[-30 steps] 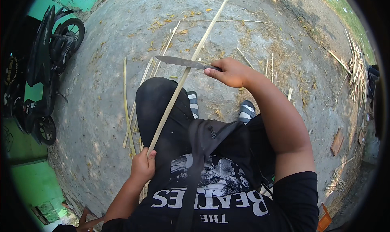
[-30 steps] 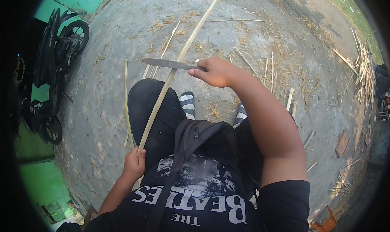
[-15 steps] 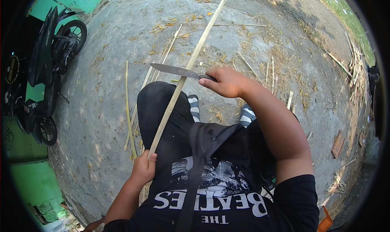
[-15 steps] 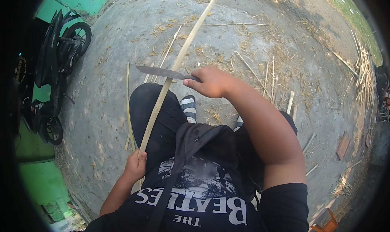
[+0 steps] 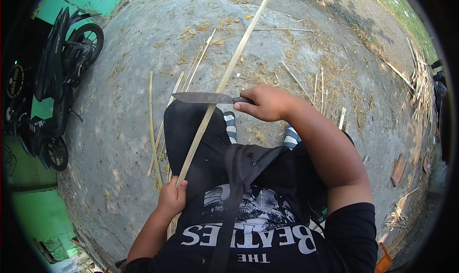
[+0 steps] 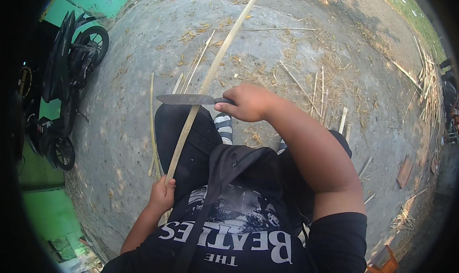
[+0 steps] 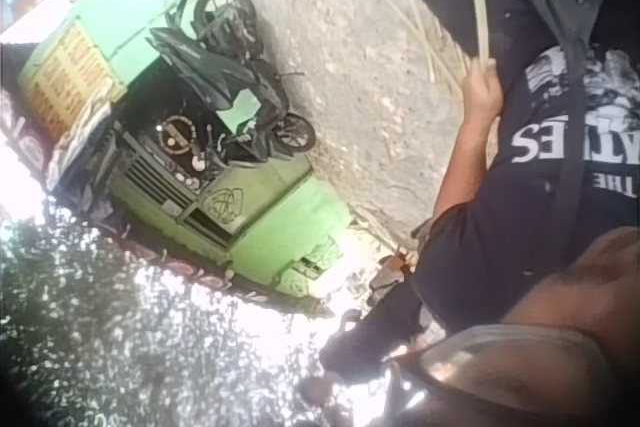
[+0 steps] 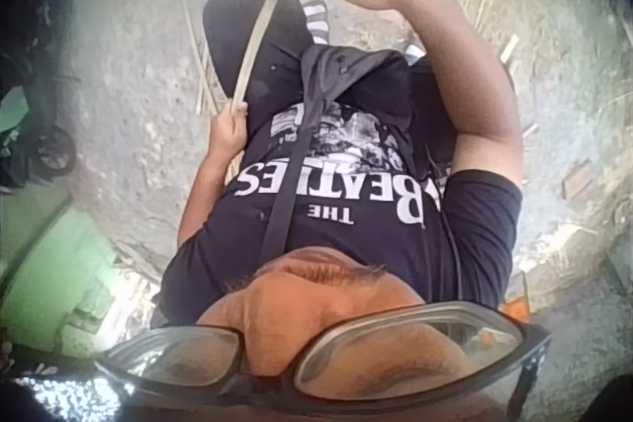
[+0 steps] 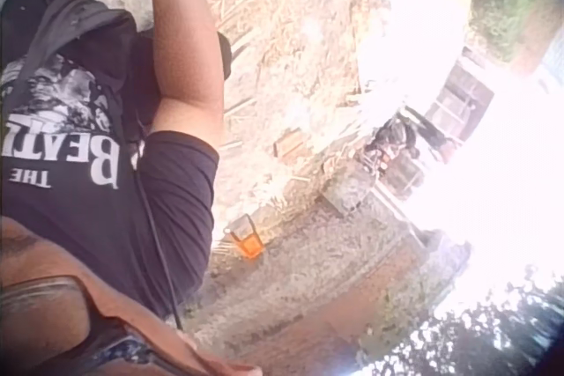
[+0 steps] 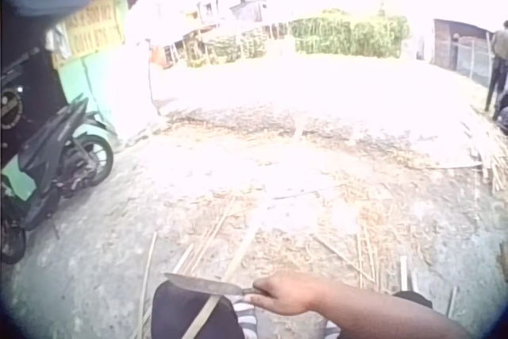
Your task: The person shaves a bamboo strip with a knife, repeatedly drawing the blade along the length of the wood while holding it in their other hand.
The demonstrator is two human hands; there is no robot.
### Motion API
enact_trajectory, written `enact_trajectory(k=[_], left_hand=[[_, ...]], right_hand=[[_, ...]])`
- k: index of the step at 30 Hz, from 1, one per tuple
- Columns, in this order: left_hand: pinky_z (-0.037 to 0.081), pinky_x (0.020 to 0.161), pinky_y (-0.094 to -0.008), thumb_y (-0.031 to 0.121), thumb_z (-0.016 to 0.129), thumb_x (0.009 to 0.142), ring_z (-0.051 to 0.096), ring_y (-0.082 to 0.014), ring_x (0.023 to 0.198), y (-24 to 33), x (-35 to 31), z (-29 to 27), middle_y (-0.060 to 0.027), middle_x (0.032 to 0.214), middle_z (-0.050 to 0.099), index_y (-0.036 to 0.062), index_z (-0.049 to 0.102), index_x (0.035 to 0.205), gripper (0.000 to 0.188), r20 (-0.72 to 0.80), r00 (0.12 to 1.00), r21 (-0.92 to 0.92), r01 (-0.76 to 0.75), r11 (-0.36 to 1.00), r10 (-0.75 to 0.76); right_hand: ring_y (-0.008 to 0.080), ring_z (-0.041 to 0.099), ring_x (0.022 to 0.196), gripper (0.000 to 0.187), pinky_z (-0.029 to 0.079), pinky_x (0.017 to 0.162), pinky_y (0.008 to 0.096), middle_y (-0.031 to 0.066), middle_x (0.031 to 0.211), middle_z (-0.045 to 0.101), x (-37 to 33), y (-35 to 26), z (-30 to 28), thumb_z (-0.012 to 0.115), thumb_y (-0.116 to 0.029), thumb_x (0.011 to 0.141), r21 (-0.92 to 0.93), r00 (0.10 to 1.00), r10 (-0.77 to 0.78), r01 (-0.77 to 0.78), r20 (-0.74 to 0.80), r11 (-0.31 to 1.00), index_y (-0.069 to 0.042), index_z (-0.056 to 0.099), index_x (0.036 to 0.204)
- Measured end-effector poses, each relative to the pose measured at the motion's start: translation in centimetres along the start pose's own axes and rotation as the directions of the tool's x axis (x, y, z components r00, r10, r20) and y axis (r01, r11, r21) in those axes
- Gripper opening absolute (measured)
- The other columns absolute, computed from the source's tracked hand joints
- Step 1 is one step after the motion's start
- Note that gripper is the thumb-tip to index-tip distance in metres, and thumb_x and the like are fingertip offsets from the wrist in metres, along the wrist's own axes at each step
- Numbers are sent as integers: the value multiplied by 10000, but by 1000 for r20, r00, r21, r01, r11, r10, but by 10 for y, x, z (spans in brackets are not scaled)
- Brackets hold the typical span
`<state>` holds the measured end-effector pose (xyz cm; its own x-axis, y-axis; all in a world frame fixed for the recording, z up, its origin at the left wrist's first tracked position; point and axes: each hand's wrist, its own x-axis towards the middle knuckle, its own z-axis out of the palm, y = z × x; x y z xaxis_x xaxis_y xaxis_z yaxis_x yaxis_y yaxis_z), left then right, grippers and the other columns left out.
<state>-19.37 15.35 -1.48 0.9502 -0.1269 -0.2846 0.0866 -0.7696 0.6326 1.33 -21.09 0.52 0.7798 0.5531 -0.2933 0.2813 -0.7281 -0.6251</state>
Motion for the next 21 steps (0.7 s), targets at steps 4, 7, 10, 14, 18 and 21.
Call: enact_trajectory(k=[4, 7, 10, 14, 18, 21], left_hand=[[432, 568, -521, 340, 527, 1061, 593, -527, 685, 6, 9, 0, -265, 663, 569, -9, 525, 856, 404, -10, 999, 58, -33, 998, 34], [424, 559, -523, 339, 536, 1058, 579, -525, 667, 7, 10, -3, -264, 647, 556, -6, 518, 843, 408, 20, 999, 6, -48, 999, 48], [421, 554, -522, 341, 535, 1059, 569, -525, 652, 6, 4, -4, -263, 634, 543, -6, 513, 832, 416, 19, 999, 49, -32, 998, 31], [430, 566, -522, 346, 535, 1058, 587, -531, 685, 7, 14, -4, -268, 657, 564, -9, 524, 843, 415, 11, 1000, 41, -26, 999, 25], [438, 569, -505, 359, 537, 1057, 587, -522, 678, 3, 6, -6, -268, 678, 574, -9, 536, 854, 420, 29, 999, 27, -34, 999, 34], [442, 572, -504, 361, 537, 1057, 590, -519, 677, 6, 8, -6, -267, 681, 575, -9, 540, 859, 419, 54, 998, 12, -20, 1000, 20]], right_hand=[[430, 650, 804, 558, 497, 726, 494, 226, 806, 659, 3, 23, -2, 545, -551, 1009, 111, 997, 14, -5, -78, 994, -9, 672, 970], [421, 647, 785, 553, 494, 717, 492, 213, 791, 659, -1, 20, 1, 548, -550, 1008, 36, 988, -61, 67, -141, 997, -13, 673, 963], [403, 636, 760, 548, 494, 713, 484, 205, 780, 655, -7, 1, 3, 547, -554, 1009, -6, 998, -39, 38, -58, 999, -25, 676, 959], [420, 678, 917, 605, 511, 817, 502, 238, 918, 702, 1, 24, -24, 507, -572, 1016, 91, 986, 104, -93, -127, 991, 1, 699, 1030], [423, 678, 902, 613, 513, 810, 500, 259, 904, 693, -6, 18, -20, 508, -575, 1012, 137, 982, 160, -146, -100, 980, 4, 704, 1047], [398, 661, 827, 565, 502, 752, 481, 223, 835, 660, -5, 16, 1, 537, -549, 1017, 16, 992, -69, 71, -102, 997, -4, 677, 970]])
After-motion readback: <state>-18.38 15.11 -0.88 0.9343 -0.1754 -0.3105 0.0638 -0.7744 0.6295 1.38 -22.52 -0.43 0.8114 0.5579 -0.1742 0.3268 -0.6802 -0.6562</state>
